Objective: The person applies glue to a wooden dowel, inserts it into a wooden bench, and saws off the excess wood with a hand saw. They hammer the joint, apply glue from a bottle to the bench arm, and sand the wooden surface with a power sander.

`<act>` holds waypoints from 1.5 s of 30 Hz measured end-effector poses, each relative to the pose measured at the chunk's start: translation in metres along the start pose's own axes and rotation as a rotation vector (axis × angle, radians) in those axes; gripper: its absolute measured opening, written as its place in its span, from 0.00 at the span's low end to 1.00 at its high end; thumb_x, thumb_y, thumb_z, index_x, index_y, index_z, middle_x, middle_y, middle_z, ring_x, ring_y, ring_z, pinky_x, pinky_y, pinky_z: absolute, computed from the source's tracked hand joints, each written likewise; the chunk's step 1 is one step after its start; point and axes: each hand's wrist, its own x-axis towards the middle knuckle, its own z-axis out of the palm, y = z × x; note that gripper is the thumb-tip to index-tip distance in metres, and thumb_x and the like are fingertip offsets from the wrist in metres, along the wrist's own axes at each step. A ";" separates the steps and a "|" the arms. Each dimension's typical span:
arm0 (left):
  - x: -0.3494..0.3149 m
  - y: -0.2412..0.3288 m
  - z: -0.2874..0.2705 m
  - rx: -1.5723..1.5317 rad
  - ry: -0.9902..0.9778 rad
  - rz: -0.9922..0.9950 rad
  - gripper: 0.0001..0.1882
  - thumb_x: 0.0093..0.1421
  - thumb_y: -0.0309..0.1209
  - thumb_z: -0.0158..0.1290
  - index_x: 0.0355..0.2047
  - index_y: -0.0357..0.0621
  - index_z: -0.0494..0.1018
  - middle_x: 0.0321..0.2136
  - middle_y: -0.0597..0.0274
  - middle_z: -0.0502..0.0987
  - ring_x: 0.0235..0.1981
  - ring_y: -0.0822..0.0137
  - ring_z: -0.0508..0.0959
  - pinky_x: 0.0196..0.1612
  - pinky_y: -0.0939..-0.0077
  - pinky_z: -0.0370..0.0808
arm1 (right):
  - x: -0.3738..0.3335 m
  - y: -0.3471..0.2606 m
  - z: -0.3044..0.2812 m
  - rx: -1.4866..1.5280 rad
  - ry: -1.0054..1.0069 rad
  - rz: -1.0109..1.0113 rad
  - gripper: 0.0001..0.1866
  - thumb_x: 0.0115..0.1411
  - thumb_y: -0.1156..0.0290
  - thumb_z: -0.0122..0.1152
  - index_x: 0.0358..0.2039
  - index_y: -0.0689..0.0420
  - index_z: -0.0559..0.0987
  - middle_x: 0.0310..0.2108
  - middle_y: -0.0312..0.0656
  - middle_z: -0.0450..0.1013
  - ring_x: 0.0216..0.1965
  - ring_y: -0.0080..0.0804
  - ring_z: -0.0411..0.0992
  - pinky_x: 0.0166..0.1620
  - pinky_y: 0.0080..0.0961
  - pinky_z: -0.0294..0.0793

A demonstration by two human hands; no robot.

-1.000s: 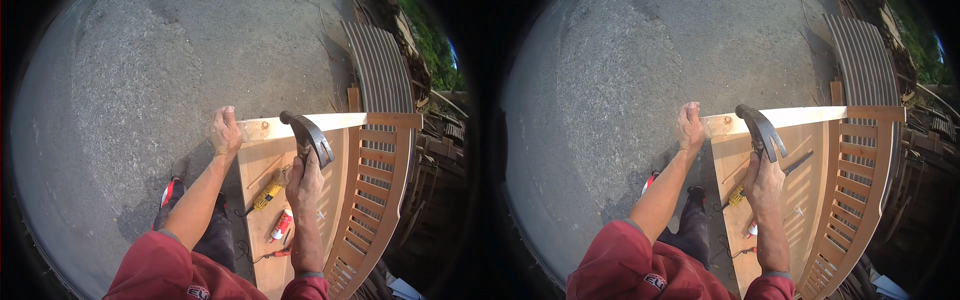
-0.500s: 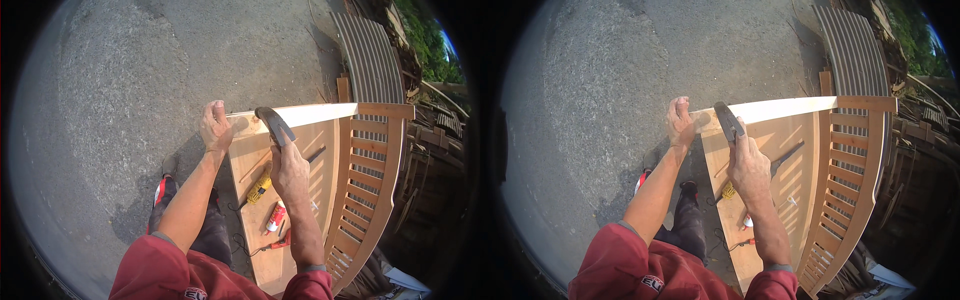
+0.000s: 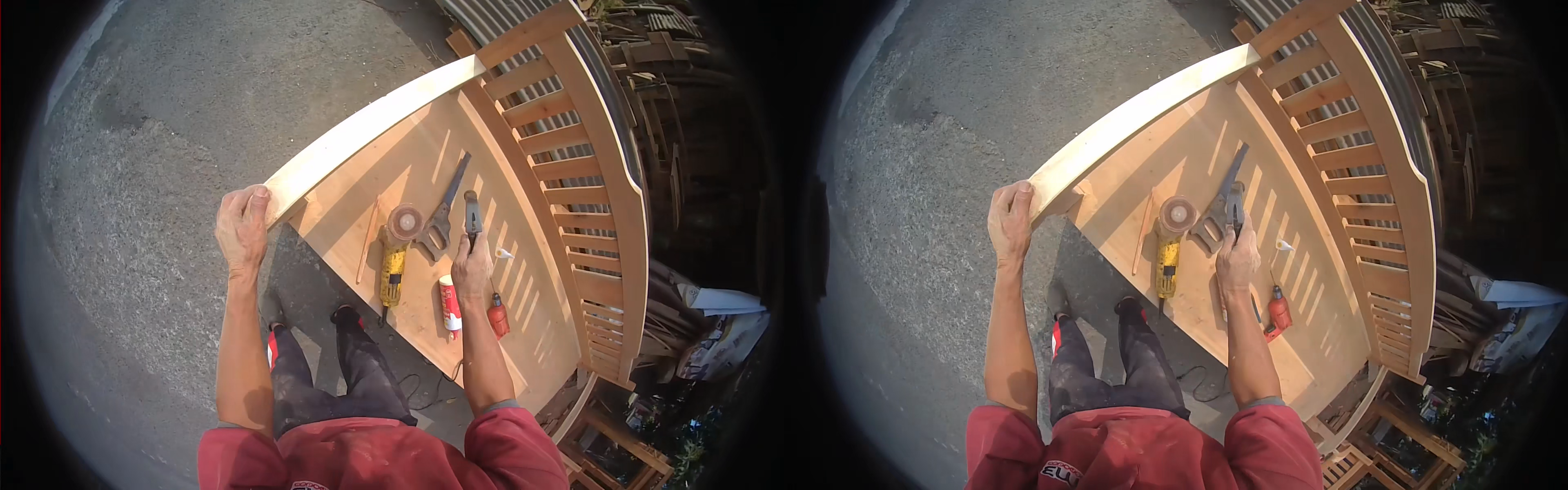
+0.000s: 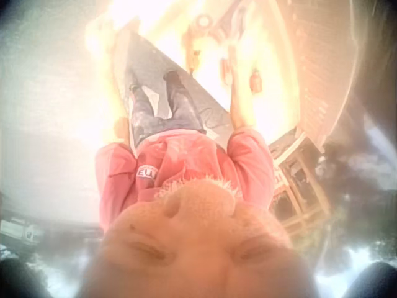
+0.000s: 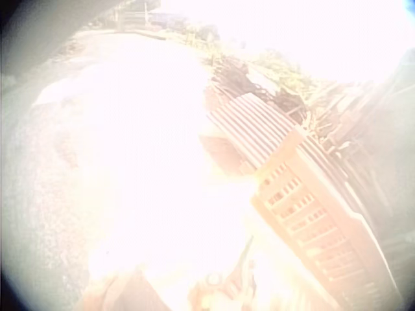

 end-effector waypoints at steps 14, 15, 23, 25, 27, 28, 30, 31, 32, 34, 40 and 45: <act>0.003 -0.020 0.007 0.002 0.136 0.045 0.25 0.71 0.48 0.44 0.43 0.39 0.80 0.42 0.50 0.79 0.47 0.53 0.78 0.53 0.61 0.73 | -0.054 0.149 0.090 0.161 0.089 0.385 0.19 0.63 0.68 0.59 0.51 0.65 0.75 0.48 0.55 0.75 0.43 0.48 0.76 0.46 0.40 0.76; 0.002 -0.019 0.004 0.070 0.111 0.081 0.25 0.70 0.49 0.47 0.44 0.38 0.79 0.43 0.50 0.79 0.48 0.54 0.78 0.53 0.63 0.73 | -0.075 0.127 0.095 0.233 -0.053 0.431 0.21 0.64 0.64 0.61 0.52 0.65 0.75 0.52 0.56 0.74 0.46 0.43 0.76 0.47 0.36 0.76; 0.008 0.002 0.019 0.046 0.006 0.016 0.29 0.66 0.59 0.49 0.47 0.47 0.81 0.52 0.53 0.75 0.56 0.51 0.74 0.60 0.57 0.70 | -0.092 0.061 0.169 -0.008 -0.434 0.485 0.54 0.46 0.53 0.75 0.67 0.67 0.60 0.61 0.64 0.65 0.62 0.60 0.65 0.61 0.49 0.68; 0.009 -0.021 0.021 -0.056 0.079 0.013 0.26 0.68 0.52 0.50 0.53 0.43 0.75 0.53 0.49 0.73 0.58 0.50 0.72 0.61 0.57 0.68 | -0.089 0.065 0.163 0.124 -0.483 0.493 0.49 0.46 0.62 0.73 0.66 0.66 0.61 0.59 0.62 0.67 0.58 0.58 0.69 0.59 0.47 0.71; -0.011 -0.024 0.009 -0.020 0.264 0.116 0.26 0.69 0.47 0.51 0.57 0.39 0.70 0.54 0.46 0.71 0.57 0.49 0.72 0.61 0.56 0.68 | -0.098 0.070 0.151 0.339 -0.517 0.465 0.44 0.46 0.69 0.71 0.63 0.65 0.63 0.54 0.58 0.70 0.52 0.54 0.73 0.56 0.44 0.73; -0.026 -0.012 0.007 0.043 0.373 0.181 0.27 0.68 0.45 0.52 0.58 0.37 0.68 0.55 0.45 0.70 0.57 0.49 0.72 0.60 0.57 0.69 | -0.097 0.081 0.144 0.495 -0.504 0.428 0.42 0.46 0.71 0.70 0.62 0.64 0.64 0.52 0.55 0.71 0.49 0.51 0.74 0.54 0.42 0.74; -0.073 0.014 0.015 0.073 0.410 0.300 0.27 0.68 0.43 0.53 0.59 0.35 0.66 0.54 0.45 0.68 0.55 0.49 0.73 0.58 0.57 0.70 | -0.095 0.102 0.124 0.783 -0.458 0.347 0.39 0.45 0.76 0.69 0.59 0.63 0.65 0.46 0.50 0.73 0.43 0.44 0.75 0.50 0.39 0.76; -0.113 0.021 0.016 0.068 0.343 0.342 0.27 0.68 0.42 0.54 0.59 0.35 0.65 0.54 0.45 0.67 0.53 0.50 0.73 0.57 0.58 0.71 | -0.098 0.101 0.109 0.892 -0.508 0.387 0.38 0.46 0.77 0.69 0.59 0.63 0.65 0.45 0.48 0.73 0.42 0.42 0.75 0.49 0.37 0.76; -0.165 0.029 0.011 -0.144 0.089 0.149 0.27 0.68 0.40 0.54 0.59 0.36 0.66 0.53 0.45 0.68 0.54 0.53 0.73 0.57 0.61 0.72 | -0.109 0.079 0.076 1.002 -0.584 0.431 0.37 0.46 0.78 0.68 0.59 0.63 0.65 0.44 0.46 0.72 0.41 0.39 0.75 0.47 0.36 0.76; -0.245 0.036 0.019 -0.240 -0.516 -0.123 0.39 0.62 0.52 0.60 0.59 0.32 0.65 0.52 0.42 0.69 0.52 0.54 0.76 0.56 0.62 0.73 | -0.112 0.022 0.016 1.169 -0.606 0.478 0.36 0.47 0.79 0.66 0.59 0.63 0.65 0.43 0.44 0.72 0.40 0.35 0.74 0.46 0.33 0.76; -0.263 0.134 0.037 -0.596 -0.880 -0.074 0.45 0.51 0.51 0.68 0.58 0.33 0.63 0.40 0.51 0.78 0.40 0.66 0.80 0.43 0.70 0.76 | -0.065 -0.105 -0.149 1.278 -0.559 0.252 0.41 0.55 0.65 0.69 0.65 0.62 0.60 0.44 0.49 0.72 0.42 0.39 0.74 0.47 0.39 0.77; -0.222 0.140 0.013 -1.374 -1.642 -0.131 0.39 0.58 0.52 0.63 0.60 0.38 0.65 0.46 0.51 0.78 0.45 0.63 0.79 0.46 0.70 0.76 | -0.030 -0.153 -0.172 2.100 -0.931 0.140 0.46 0.59 0.56 0.71 0.69 0.61 0.57 0.45 0.52 0.73 0.44 0.42 0.75 0.48 0.45 0.77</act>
